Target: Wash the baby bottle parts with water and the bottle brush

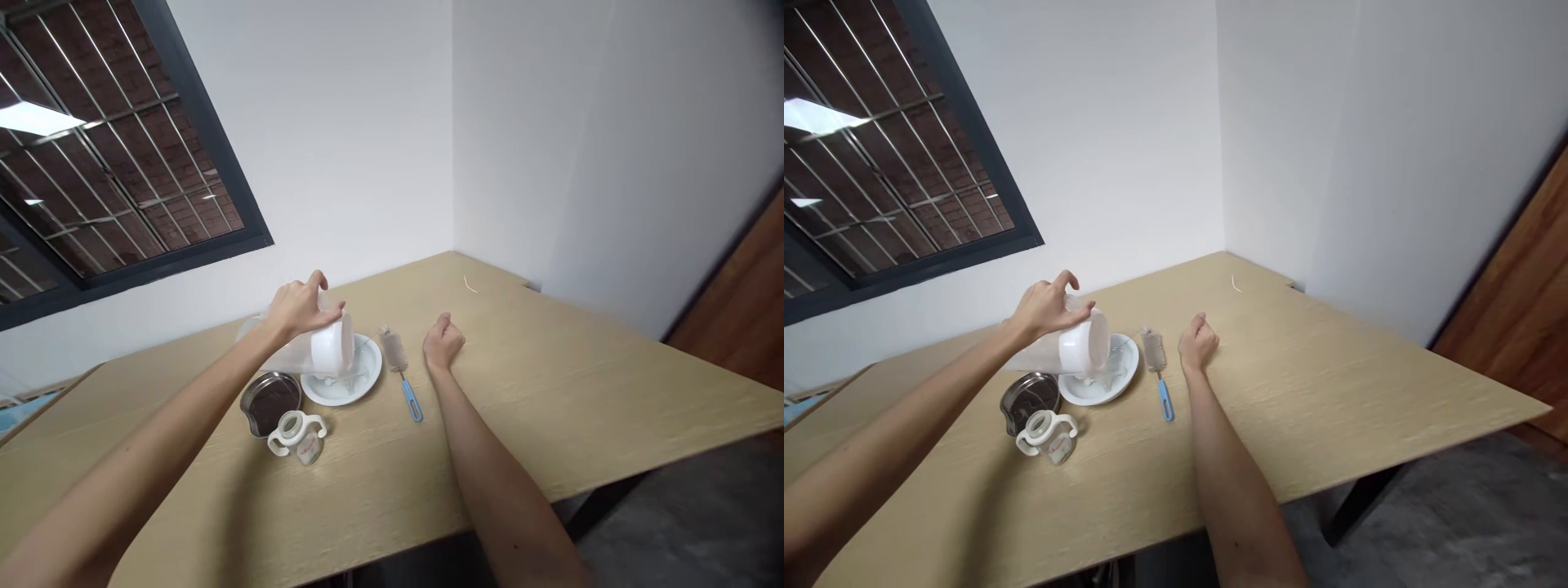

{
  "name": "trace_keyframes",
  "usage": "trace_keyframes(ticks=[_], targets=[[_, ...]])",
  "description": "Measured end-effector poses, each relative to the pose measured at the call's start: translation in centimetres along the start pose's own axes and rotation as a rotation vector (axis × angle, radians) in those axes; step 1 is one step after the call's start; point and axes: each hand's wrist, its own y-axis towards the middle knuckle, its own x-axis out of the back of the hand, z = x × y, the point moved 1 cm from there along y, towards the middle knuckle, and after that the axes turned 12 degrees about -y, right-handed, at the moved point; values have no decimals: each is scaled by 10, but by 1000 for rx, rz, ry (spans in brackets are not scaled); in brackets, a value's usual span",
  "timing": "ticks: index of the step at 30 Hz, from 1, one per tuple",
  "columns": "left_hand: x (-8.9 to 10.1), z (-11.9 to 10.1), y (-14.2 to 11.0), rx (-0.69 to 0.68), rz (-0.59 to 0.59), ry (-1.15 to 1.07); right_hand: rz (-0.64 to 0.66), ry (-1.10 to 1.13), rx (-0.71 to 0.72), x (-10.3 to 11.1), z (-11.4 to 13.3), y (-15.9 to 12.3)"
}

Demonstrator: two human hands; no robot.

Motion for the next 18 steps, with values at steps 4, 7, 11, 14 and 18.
trace_keyframes(ticks=[4, 7, 11, 14, 18], targets=[[-1, -14, 18, 8, -9, -19, 9, -7, 13, 0, 1, -2], [1, -10, 26, 27, -28, -35, 11, -8, 18, 1, 1, -2], [5, 13, 24, 83, -66, -70, 13, -1, 15, 2, 1, -2], [9, 35, 14, 124, -95, -43, 16, 4, 7, 3, 2, -2], [15, 59, -4, 152, -90, 19, 14, 5, -3, 3, 3, -1]])
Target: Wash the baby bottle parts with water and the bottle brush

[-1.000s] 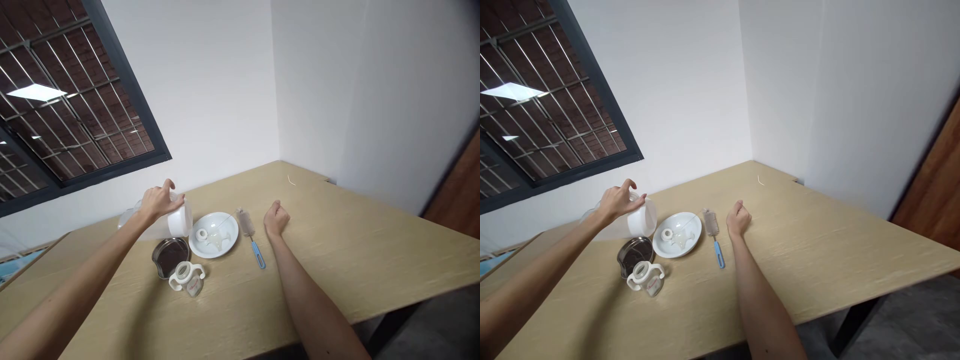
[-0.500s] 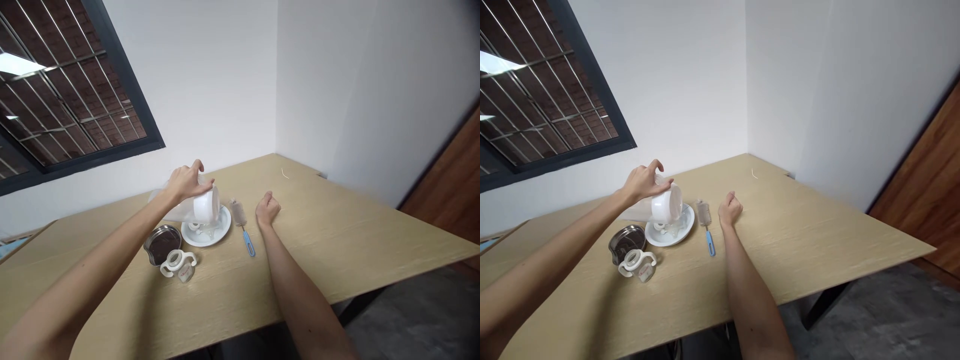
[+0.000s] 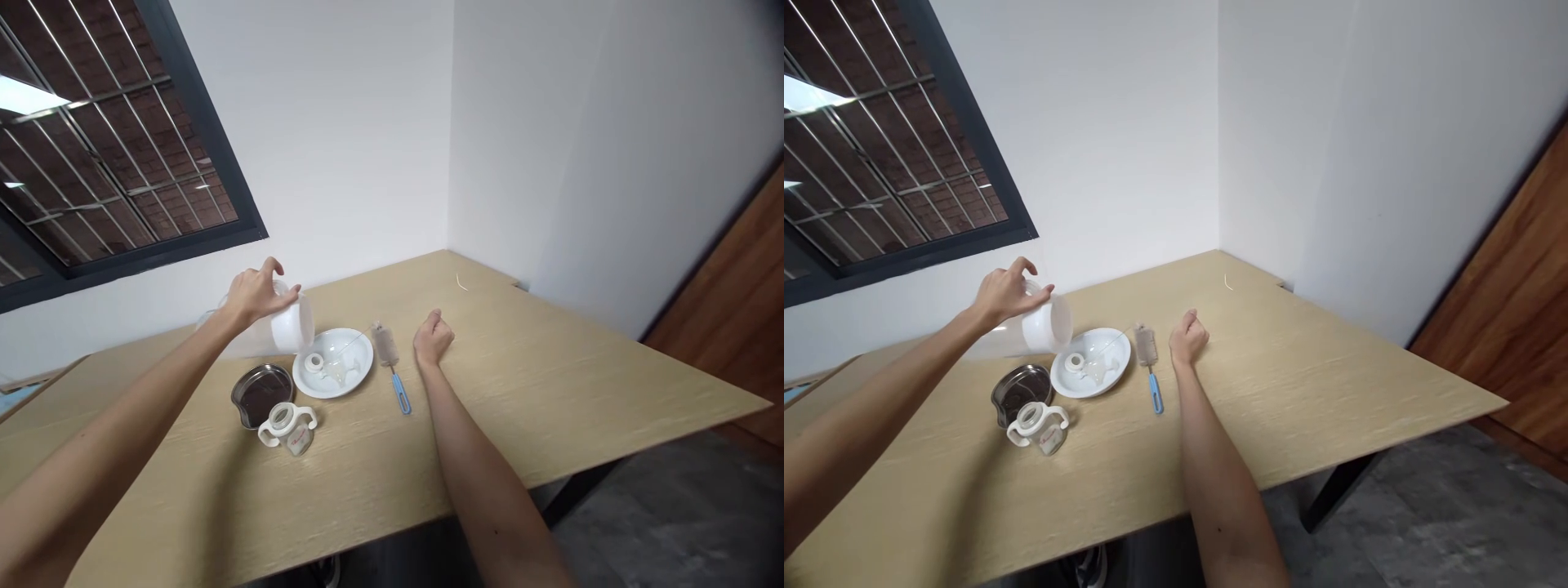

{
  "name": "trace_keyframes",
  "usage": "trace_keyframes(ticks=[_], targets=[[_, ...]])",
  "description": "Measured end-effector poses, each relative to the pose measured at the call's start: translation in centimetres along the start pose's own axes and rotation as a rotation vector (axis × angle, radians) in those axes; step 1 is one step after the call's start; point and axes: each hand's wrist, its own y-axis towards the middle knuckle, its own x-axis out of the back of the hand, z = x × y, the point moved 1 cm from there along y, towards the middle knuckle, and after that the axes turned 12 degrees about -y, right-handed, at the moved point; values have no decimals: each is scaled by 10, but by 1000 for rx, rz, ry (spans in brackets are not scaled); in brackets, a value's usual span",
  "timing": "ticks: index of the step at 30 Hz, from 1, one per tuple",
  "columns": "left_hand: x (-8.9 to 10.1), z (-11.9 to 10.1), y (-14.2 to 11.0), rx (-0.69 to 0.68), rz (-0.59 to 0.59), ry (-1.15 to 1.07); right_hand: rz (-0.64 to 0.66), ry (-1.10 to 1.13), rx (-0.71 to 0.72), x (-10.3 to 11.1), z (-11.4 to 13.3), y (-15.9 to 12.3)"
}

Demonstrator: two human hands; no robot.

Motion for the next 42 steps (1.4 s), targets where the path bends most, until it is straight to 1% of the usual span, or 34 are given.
trace_keyframes(ticks=[3, 6, 9, 16, 19, 22, 26, 29, 32, 36, 42], targets=[[2, 9, -11, 24, 30, 18, 2, 2, 1, -1, 0, 1], [1, 8, -17, 8, 38, -1, 9, 2, 7, -2, 1, 0], [-5, -2, -16, -41, 48, -47, 21, -7, 12, -3, 1, 0], [-31, -34, 1, -136, 42, -143, 50, -40, 24, -3, 3, -2], [-35, -41, 7, -156, 48, -131, 68, -40, 40, -3, 4, -5], [-33, -38, 10, -148, 50, -59, 82, -37, 52, -3, 6, -7], [-24, -22, 5, -107, 56, 27, 93, -33, 58, -4, 6, -7], [-17, -8, -5, -84, 66, 12, 98, -27, 60, -5, 6, -7], [-10, -2, -16, -76, 53, -42, 102, -19, 63, -7, 5, -7], [-8, -10, -20, -83, 38, -109, 113, -17, 64, -9, 4, -7], [-25, -37, -4, -107, 43, -192, 120, -28, 70, -9, 3, -9]])
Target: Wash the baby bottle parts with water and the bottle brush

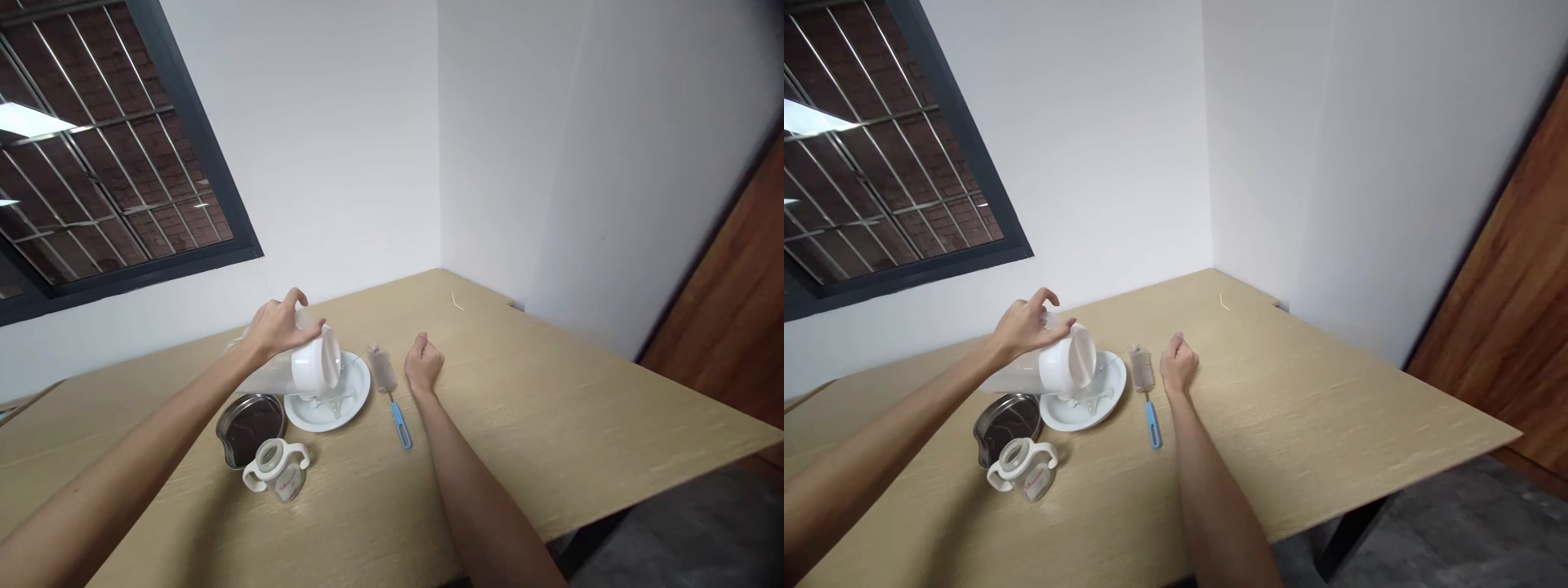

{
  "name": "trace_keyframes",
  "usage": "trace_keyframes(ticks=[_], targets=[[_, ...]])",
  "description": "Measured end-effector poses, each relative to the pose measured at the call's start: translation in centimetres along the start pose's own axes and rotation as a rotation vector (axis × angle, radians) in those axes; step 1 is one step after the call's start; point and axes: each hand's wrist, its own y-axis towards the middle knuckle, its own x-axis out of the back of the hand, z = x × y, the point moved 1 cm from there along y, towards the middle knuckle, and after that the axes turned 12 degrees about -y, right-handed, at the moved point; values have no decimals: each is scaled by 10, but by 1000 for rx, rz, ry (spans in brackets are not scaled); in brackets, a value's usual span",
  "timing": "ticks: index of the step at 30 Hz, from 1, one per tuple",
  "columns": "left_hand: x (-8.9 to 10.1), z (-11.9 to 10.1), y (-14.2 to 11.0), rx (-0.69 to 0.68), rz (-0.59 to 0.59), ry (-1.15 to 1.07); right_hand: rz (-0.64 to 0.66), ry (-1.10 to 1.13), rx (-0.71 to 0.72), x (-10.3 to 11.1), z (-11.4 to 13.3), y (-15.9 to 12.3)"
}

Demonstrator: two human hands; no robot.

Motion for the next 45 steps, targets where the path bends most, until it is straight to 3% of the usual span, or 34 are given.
trace_keyframes(ticks=[6, 10, 16, 22, 27, 31, 35, 45], targets=[[-10, 1, 16, 12, 26, 9, -2, -8, 6, 0, 1, 1], [0, 16, 13, 43, 15, 72, 8, -9, 2, 0, 1, 1], [22, 27, -12, 66, 28, 112, 29, 8, 5, 1, 3, 1], [22, 3, -20, 35, 57, 14, 48, 6, 12, -1, 3, 0], [2, -23, -4, -25, 80, -27, 48, -11, 28, -1, 4, -1], [-9, -30, 10, -33, 99, 0, 47, -24, 39, 0, 4, -1], [-5, -21, 13, 4, 119, -51, 52, -23, 32, -1, 4, -1], [29, 32, -2, 164, 127, -64, 65, -8, 17, -1, 5, 0]])
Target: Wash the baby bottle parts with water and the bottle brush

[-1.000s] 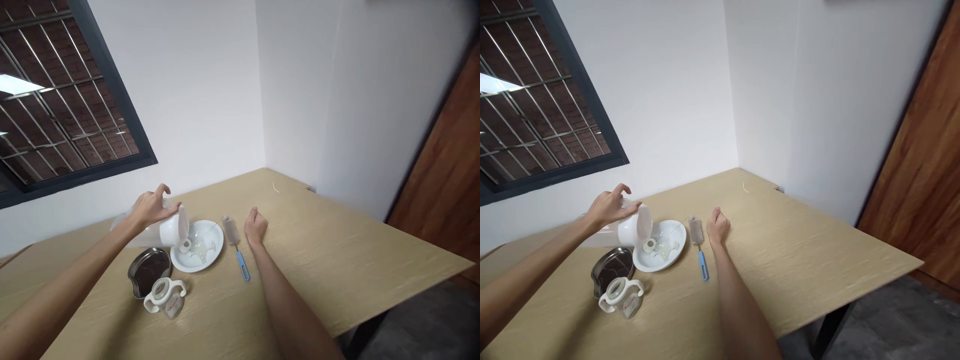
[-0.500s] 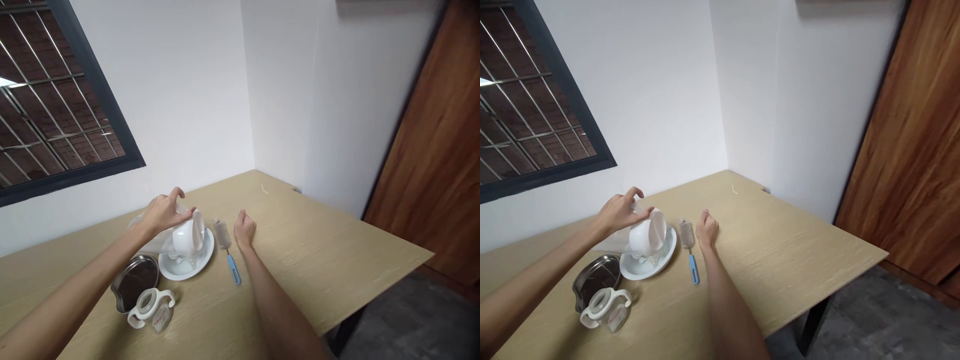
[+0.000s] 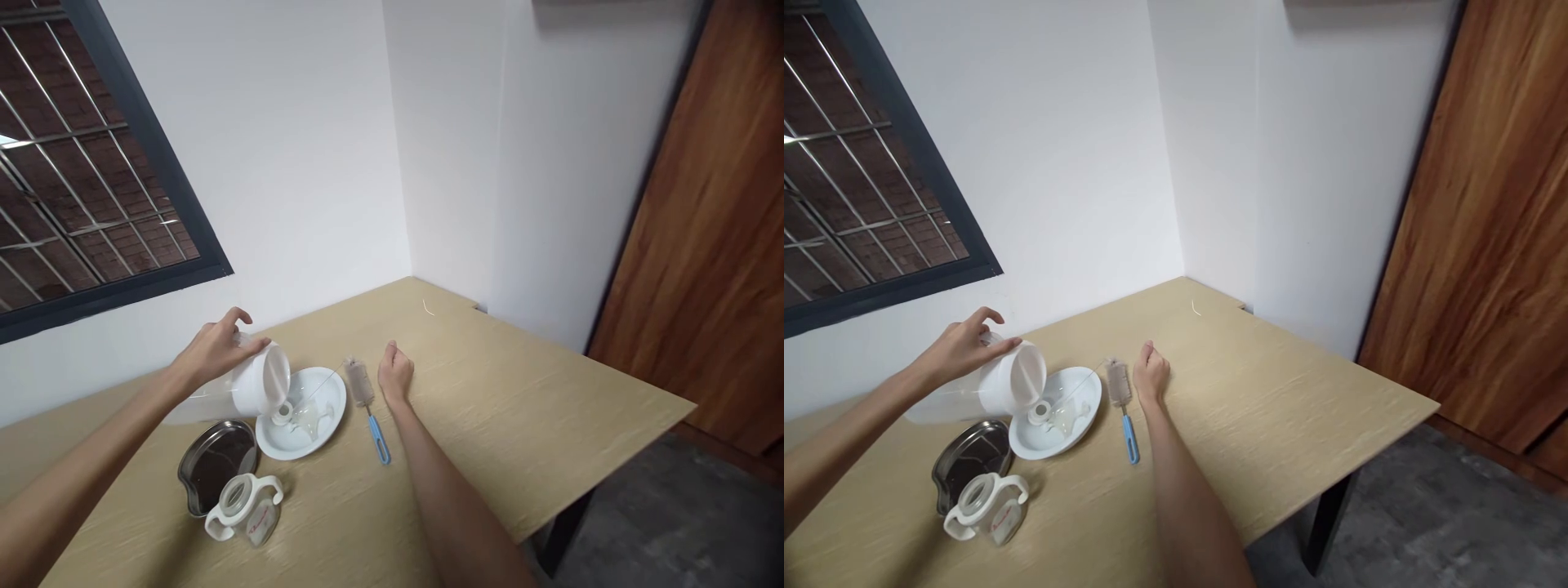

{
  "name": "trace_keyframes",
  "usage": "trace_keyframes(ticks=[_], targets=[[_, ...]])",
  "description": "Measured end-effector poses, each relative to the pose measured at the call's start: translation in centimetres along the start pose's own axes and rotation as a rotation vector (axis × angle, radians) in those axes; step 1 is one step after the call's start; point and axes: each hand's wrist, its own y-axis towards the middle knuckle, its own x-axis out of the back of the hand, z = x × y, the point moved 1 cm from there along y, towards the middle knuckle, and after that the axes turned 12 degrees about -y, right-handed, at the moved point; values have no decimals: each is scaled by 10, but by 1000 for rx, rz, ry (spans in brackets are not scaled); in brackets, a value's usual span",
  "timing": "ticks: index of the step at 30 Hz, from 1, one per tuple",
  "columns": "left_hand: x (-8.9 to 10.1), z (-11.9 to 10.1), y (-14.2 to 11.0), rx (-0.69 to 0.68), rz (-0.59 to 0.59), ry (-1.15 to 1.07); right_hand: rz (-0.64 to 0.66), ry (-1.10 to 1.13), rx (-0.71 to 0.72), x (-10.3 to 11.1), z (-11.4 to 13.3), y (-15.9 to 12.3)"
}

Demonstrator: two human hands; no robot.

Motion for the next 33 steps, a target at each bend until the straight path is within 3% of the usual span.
trace_keyframes(ticks=[4, 11, 16, 24, 33], targets=[[2, -2, -11, -13, 56, -22, 7, 6, -5, -1, -1, 1], [-16, -42, -18, -144, 210, -161, 11, 7, 3, 0, 0, 0], [-29, -54, 0, -229, 157, -149, 13, 11, 13, 0, 0, -1], [-26, -22, 23, -142, 73, -108, 3, 31, 5, -1, 0, 0], [-1, 18, -1, -40, 95, -52, 15, 35, -16, -4, -3, 1]])
